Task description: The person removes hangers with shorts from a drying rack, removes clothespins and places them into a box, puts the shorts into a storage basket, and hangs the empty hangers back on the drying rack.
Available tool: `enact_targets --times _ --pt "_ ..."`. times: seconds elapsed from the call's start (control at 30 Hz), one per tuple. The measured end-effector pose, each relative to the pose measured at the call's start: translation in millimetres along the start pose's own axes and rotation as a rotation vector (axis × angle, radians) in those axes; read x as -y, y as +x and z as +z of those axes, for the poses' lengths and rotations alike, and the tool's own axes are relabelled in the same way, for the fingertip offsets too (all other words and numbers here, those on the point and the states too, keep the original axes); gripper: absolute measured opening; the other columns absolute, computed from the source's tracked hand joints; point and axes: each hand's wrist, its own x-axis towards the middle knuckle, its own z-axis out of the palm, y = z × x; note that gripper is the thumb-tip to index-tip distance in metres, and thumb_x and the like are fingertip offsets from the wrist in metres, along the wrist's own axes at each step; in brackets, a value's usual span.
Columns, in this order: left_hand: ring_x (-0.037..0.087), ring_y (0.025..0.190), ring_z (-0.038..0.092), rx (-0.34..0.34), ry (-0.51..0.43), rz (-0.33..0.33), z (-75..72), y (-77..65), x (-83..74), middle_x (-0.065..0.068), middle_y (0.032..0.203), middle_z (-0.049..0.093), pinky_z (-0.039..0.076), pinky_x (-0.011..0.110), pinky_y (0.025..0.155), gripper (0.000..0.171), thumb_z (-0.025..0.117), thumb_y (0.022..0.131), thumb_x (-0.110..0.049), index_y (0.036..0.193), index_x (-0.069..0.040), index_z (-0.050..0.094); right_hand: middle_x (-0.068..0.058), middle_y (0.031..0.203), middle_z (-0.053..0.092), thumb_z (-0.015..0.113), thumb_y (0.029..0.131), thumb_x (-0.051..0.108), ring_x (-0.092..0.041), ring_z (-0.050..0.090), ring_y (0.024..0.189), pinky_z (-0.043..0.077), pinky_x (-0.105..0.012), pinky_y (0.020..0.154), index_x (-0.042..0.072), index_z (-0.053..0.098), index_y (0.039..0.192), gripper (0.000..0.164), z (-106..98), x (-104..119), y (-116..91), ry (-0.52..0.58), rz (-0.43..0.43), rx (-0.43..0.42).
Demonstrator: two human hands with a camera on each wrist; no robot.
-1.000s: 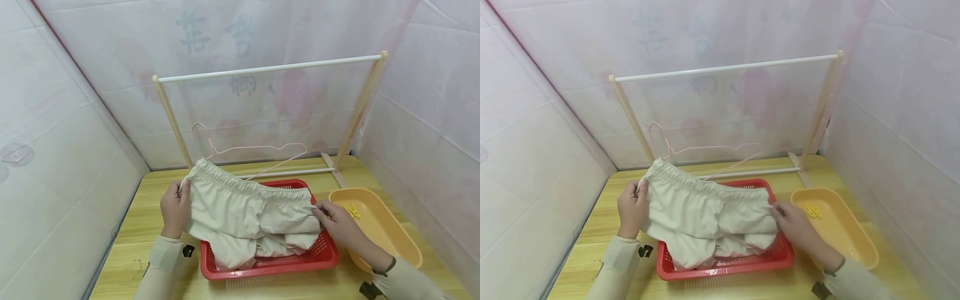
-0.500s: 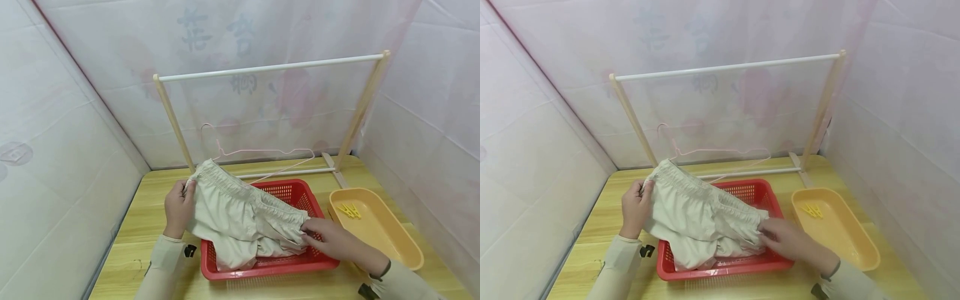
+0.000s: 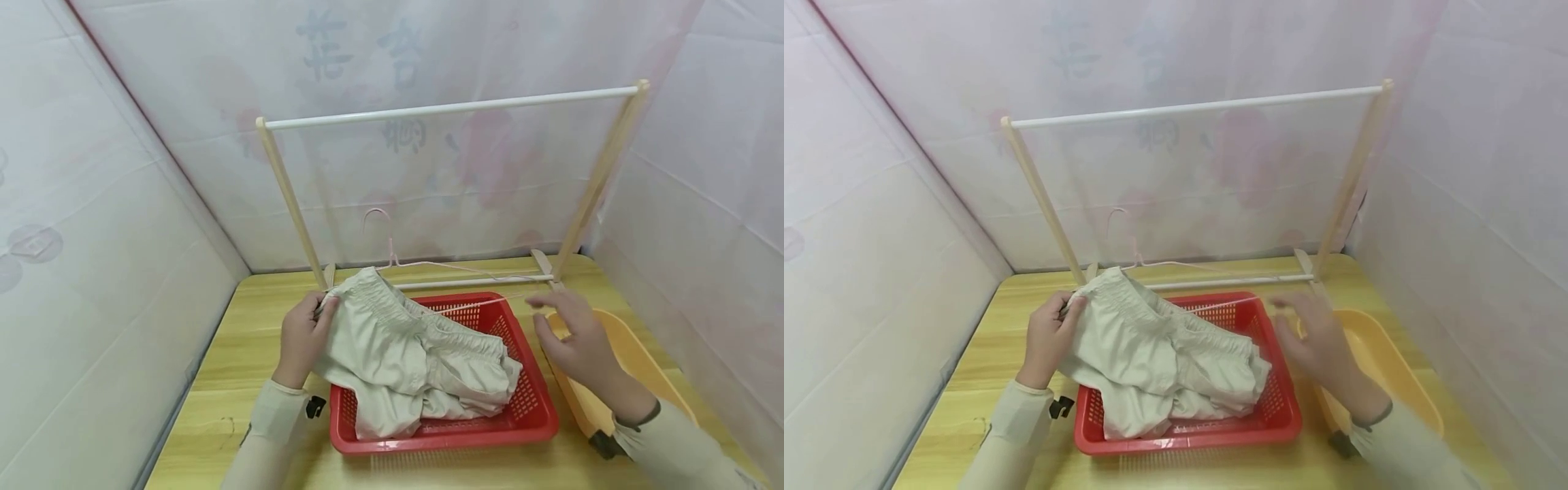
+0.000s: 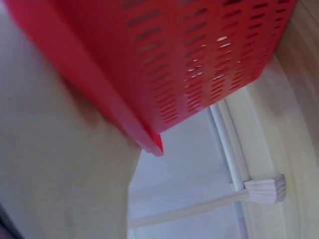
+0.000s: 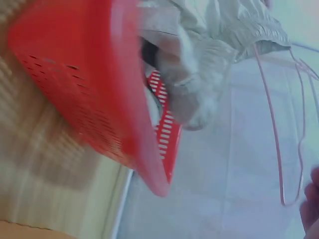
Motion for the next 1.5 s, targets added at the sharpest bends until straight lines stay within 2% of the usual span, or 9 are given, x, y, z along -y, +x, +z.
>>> enact_targets --times 0.13,0.23,0.37,0.53,0.77,0.97,1.1,1.33,1.5 --pt "0.014 0.065 0.055 0.049 -0.017 0.065 -0.3 2.1 -6.2 0.006 0.079 0.069 0.045 0.033 0.057 0.011 0.073 0.097 -0.016 0.091 -0.008 0.069 -0.021 0.124 0.064 0.053 0.103 0.042 -0.035 0.054 0.117 0.03 -0.021 0.11 -0.003 0.065 0.129 0.053 5.7 0.3 10.8 -0.076 0.045 0.009" --pt "0.013 0.064 0.053 0.087 -0.017 0.106 -0.1 2.6 -11.0 0.004 0.077 0.067 0.044 0.031 0.056 0.009 0.075 0.096 -0.015 0.092 -0.008 0.069 -0.022 0.127 0.063 0.05 0.105 0.051 -0.041 0.055 0.118 0.033 -0.032 0.111 -0.002 0.063 0.133 0.062 13.1 2.5 16.1 -0.127 0.006 0.062" --pt "0.011 0.064 0.053 0.135 -0.02 0.143 0.6 2.3 -17.1 0.001 0.077 0.066 0.045 0.03 0.057 0.008 0.074 0.096 -0.016 0.094 -0.009 0.069 -0.016 0.116 0.069 0.047 0.107 0.052 -0.036 0.062 0.107 0.043 -0.039 0.098 -0.002 0.067 0.124 0.06 22.2 6.2 20.9 -0.154 -0.05 0.097" --pt "0.012 0.068 0.058 0.178 -0.03 0.162 1.2 1.0 -23.2 0.001 0.083 0.069 0.049 0.033 0.061 0.007 0.074 0.096 -0.015 0.096 -0.009 0.07 -0.001 0.092 0.071 0.046 0.109 0.048 -0.016 0.062 0.078 0.049 -0.027 0.072 0.005 0.073 0.104 0.052 26.6 7.3 21.5 -0.103 -0.067 0.132" --pt "0.01 0.075 0.058 0.325 -0.111 0.065 -6.8 4.0 -26.9 0.001 0.097 0.07 0.05 0.03 0.067 0.029 0.068 0.102 -0.021 0.128 -0.009 0.06 0.006 0.08 0.069 0.052 0.107 0.046 -0.004 0.054 0.066 0.045 -0.016 0.062 0.01 0.076 0.096 0.044 23.0 6.1 15.9 0.011 -0.003 0.094" --pt "0.026 0.104 0.061 0.28 0.037 0.113 -29.3 21.5 -37.2 0.006 0.109 0.07 0.05 0.047 0.09 0.025 0.073 0.098 -0.024 0.12 -0.011 0.071 0.007 0.079 0.066 0.051 0.107 0.048 -0.005 0.052 0.066 0.043 -0.017 0.061 0.009 0.076 0.097 0.048 18.5 4.4 17.6 -0.015 -0.001 0.069" --pt "0.033 0.118 0.059 0.34 0.082 0.103 -36.3 30.7 -56.3 0.01 0.123 0.066 0.049 0.054 0.099 0.037 0.071 0.1 -0.029 0.132 -0.011 0.066 0.005 0.08 0.068 0.051 0.107 0.048 -0.006 0.054 0.066 0.045 -0.016 0.062 0.008 0.076 0.096 0.048 18.2 4.8 17.0 -0.039 -0.011 0.069" --pt "0.031 0.108 0.063 0.437 0.185 -0.009 -27.0 33.6 -82.2 0.008 0.12 0.065 0.053 0.052 0.09 0.052 0.069 0.099 -0.045 0.144 -0.019 0.063 0.003 0.078 0.068 0.056 0.107 0.042 -0.006 0.053 0.064 0.044 -0.017 0.06 0.007 0.077 0.096 0.042 24.7 9.7 15.7 -0.004 -0.086 0.014" --pt "0.028 0.104 0.062 0.435 0.194 -0.068 -12.5 32.9 -87.6 0.008 0.114 0.067 0.053 0.05 0.089 0.047 0.068 0.098 -0.051 0.129 -0.017 0.074 0.005 0.075 0.063 0.055 0.106 0.043 -0.004 0.048 0.063 0.041 -0.015 0.058 0.006 0.077 0.097 0.044 25.1 16.8 14.9 0.018 -0.027 0.04"
